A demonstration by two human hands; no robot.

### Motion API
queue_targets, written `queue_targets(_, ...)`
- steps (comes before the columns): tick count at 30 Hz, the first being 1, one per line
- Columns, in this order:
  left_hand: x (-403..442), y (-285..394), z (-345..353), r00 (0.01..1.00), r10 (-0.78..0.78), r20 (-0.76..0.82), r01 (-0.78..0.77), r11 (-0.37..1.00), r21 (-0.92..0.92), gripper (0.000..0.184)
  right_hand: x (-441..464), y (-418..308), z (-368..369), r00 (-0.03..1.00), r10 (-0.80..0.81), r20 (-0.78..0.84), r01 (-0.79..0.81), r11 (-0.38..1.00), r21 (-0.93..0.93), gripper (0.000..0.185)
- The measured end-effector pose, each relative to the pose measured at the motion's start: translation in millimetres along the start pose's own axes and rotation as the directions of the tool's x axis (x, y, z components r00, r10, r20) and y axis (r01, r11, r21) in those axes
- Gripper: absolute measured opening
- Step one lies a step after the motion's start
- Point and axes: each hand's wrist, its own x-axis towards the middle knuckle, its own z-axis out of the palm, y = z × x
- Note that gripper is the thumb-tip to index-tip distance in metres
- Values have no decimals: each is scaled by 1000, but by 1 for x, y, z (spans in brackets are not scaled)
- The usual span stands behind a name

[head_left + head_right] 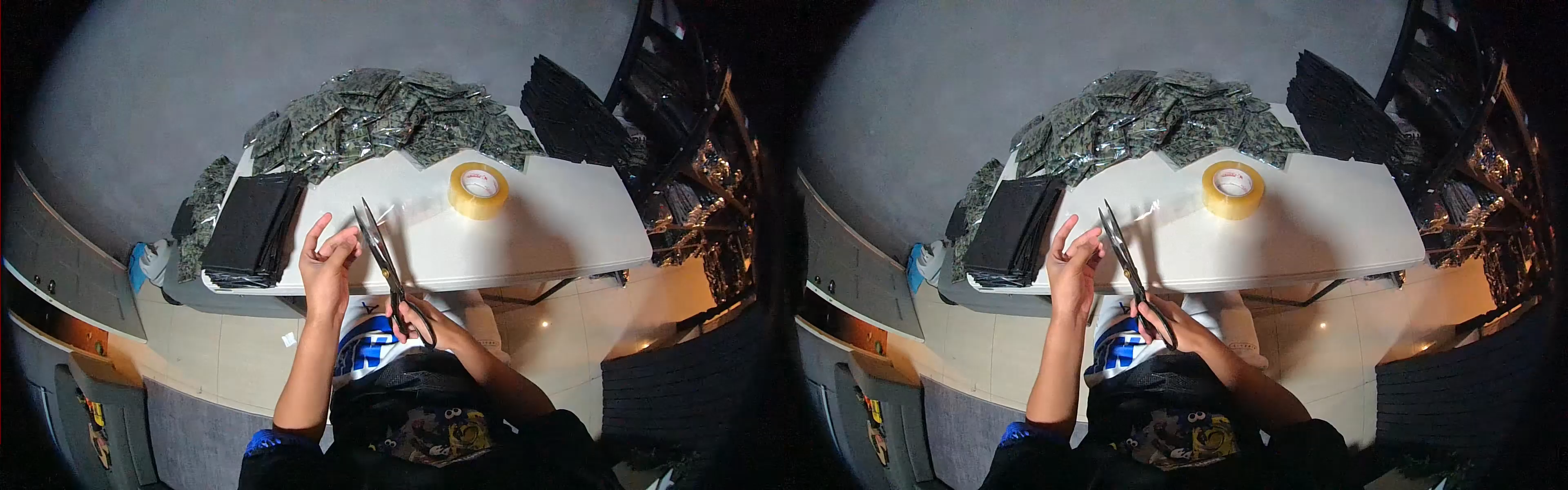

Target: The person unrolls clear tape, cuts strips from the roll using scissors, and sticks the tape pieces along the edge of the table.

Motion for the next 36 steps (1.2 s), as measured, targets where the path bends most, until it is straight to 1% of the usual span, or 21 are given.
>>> queue_targets(1, 0, 0, 0, 1000, 5, 3, -5, 1000, -1, 61, 0, 1, 0, 1000, -10, 5, 10, 1000, 5, 38)
queue_targets(4, 0, -1, -2, 1000, 11, 2, -11, 1000, -9, 61, -1, -2, 4, 999, 30, -42, -30, 1000, 3, 39)
queue_targets(7, 1, -2, -3, 1000, 5, 3, -5, 1000, -18, 61, 0, 1, 3, 999, -1, -49, -2, 998, -56, 39)
queue_targets(10, 2, -3, -3, 1000, 12, 10, -12, 1000, -25, 61, 0, -1, 4, 997, 12, -72, -19, 994, -106, 39)
queue_targets(22, 1, -2, -2, 1000, 7, 13, -6, 1000, -19, 63, 1, 3, 4, 995, -7, -95, -8, 988, -156, 40)
queue_targets(28, -1, 1, 0, 1000, 10, 22, -10, 1000, -22, 63, 3, 6, 3, 996, -14, -91, 1, 989, -146, 41)
queue_targets(31, -1, 0, -1, 999, 25, 35, -25, 1000, -12, 64, 4, 6, 3, 995, -15, -95, -1, 985, -170, 41)
queue_targets(34, -2, 1, -1, 999, 16, 37, -17, 1000, 9, 65, 4, 8, 3, 995, -5, -98, -10, 989, -147, 41)
queue_targets(36, -1, -1, -2, 999, 28, 45, -27, 999, -19, 66, 4, 6, 4, 996, -3, -95, -11, 989, -145, 40)
